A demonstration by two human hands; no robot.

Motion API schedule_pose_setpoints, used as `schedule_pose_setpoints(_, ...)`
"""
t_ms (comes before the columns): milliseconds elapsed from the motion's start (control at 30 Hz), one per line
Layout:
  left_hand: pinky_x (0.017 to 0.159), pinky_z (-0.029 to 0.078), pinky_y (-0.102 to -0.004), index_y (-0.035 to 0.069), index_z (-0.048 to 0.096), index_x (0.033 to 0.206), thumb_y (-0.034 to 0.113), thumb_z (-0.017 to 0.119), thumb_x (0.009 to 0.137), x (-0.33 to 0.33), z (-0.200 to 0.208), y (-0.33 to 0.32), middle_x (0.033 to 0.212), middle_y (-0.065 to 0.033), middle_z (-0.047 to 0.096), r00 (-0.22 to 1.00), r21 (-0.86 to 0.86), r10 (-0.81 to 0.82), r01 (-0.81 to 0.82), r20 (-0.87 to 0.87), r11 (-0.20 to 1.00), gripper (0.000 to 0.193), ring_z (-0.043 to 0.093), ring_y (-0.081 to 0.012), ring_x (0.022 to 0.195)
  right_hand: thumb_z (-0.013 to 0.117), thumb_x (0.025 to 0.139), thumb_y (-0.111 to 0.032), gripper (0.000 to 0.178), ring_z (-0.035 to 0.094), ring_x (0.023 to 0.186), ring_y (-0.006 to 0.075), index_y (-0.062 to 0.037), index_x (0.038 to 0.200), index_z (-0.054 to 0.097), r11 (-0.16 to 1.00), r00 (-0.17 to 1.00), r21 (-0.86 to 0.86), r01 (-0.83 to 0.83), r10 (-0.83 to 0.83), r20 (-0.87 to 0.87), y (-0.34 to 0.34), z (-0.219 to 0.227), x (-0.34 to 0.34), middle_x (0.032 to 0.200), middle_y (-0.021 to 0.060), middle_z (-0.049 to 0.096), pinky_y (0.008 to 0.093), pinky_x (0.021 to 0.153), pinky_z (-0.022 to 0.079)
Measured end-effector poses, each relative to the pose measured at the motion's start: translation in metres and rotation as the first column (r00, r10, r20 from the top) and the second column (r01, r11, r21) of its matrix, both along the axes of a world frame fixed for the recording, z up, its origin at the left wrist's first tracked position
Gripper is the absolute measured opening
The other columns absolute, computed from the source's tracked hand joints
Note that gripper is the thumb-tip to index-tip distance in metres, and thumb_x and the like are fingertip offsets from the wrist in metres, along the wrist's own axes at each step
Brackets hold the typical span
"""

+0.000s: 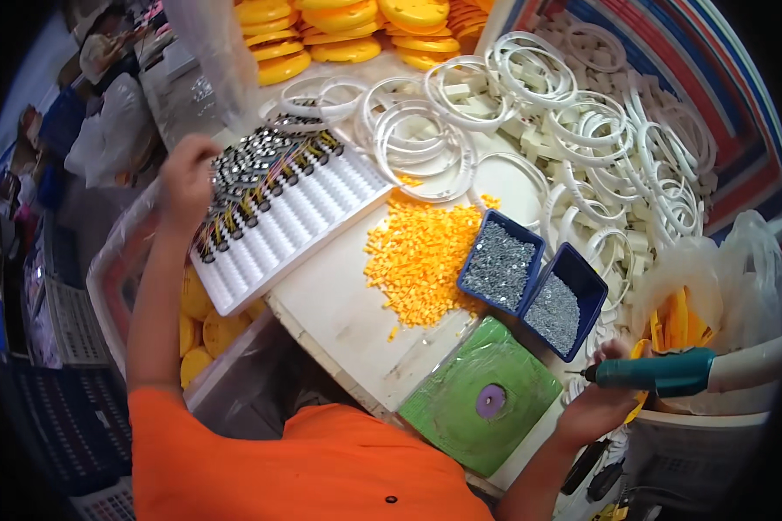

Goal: Assembling a yellow plastic electronic toy component by installing parts and securing them with an electric screwdriver.

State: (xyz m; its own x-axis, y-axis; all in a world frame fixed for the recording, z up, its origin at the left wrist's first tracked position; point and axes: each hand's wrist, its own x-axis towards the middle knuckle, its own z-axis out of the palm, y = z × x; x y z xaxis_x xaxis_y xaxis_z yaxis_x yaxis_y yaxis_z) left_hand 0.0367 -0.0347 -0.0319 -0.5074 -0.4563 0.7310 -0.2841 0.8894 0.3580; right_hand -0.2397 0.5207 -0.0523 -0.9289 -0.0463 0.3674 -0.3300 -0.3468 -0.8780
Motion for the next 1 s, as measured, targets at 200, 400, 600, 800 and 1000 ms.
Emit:
schedule_pose_setpoints(200, 0.092, 0.052, -0.0422, 0.003, 0.069, 0.109, 0.010, 0.061, 0.088, -0.141, -0.019, -0.094, 0.108, -0.0184, 0.070, 0.950, -0.079, 0.122, -0.103, 0.286, 0.991, 0.024, 0.068, -0.0338, 0.105, 0.033, 0.107, -0.041, 0.056, 0.058, 0.080, 0.0159, -0.0020, 0.146, 0.042, 0.982, 0.936, 0.153, 0.114, -0.158, 0.316, -0.013, -0.060, 0.051, 0.097, 0.0083, 0.062, 0.0308, 0.077, 0.049)
schedule_pose_setpoints(400, 0.096, 0.051, -0.0443, 0.004, 0.070, 0.116, 0.022, 0.059, 0.090, -0.226, -0.008, -0.126, 0.118, -0.0180, 0.071, 0.953, 0.230, 0.123, -0.190, 0.278, 0.954, 0.033, 0.066, -0.0368, 0.110, 0.041, 0.103, -0.051, 0.063, 0.060, 0.081, 0.0177, -0.0001, 0.142, 0.044, 0.935, 0.971, 0.348, 0.068, -0.142, 0.192, -0.009, -0.095, 0.063, 0.097, 0.0107, 0.063, 0.0312, 0.077, 0.048)
schedule_pose_setpoints(600, 0.093, 0.052, -0.0474, 0.004, 0.069, 0.113, 0.021, 0.061, 0.089, -0.286, -0.004, -0.146, 0.117, -0.0176, 0.069, 0.819, -0.078, 0.250, -0.246, 0.516, 0.966, 0.030, 0.065, -0.0378, 0.108, 0.045, 0.100, -0.058, 0.068, 0.059, 0.080, 0.0171, -0.0007, 0.137, 0.047, 0.889, 0.965, 0.453, 0.072, -0.177, 0.192, -0.008, -0.093, 0.068, 0.089, 0.0092, 0.062, 0.0306, 0.076, 0.048)
schedule_pose_setpoints(800, 0.102, 0.046, -0.0477, 0.012, 0.062, 0.117, 0.017, 0.073, 0.084, -0.322, 0.019, -0.182, 0.136, -0.0099, 0.057, 0.832, -0.371, 0.485, -0.376, 0.268, 0.849, 0.036, 0.050, -0.0312, 0.132, 0.047, 0.102, -0.047, 0.057, 0.059, 0.081, 0.0167, -0.0005, 0.135, 0.049, 0.878, 0.970, 0.475, 0.056, -0.160, 0.183, -0.008, -0.092, 0.073, 0.088, 0.0085, 0.062, 0.0311, 0.077, 0.047)
schedule_pose_setpoints(1000, 0.086, 0.054, -0.0471, 0.010, 0.063, 0.108, 0.014, 0.061, 0.090, -0.326, 0.052, -0.243, 0.114, -0.0109, 0.068, 0.717, -0.512, 0.598, -0.385, 0.358, 0.768, 0.018, 0.068, -0.0306, 0.106, 0.039, 0.102, -0.022, 0.042, 0.064, 0.093, 0.0245, 0.0066, 0.128, 0.056, 0.772, 0.962, 0.635, 0.042, -0.203, 0.184, -0.022, -0.070, 0.078, 0.096, 0.0141, 0.068, 0.0392, 0.093, 0.048)
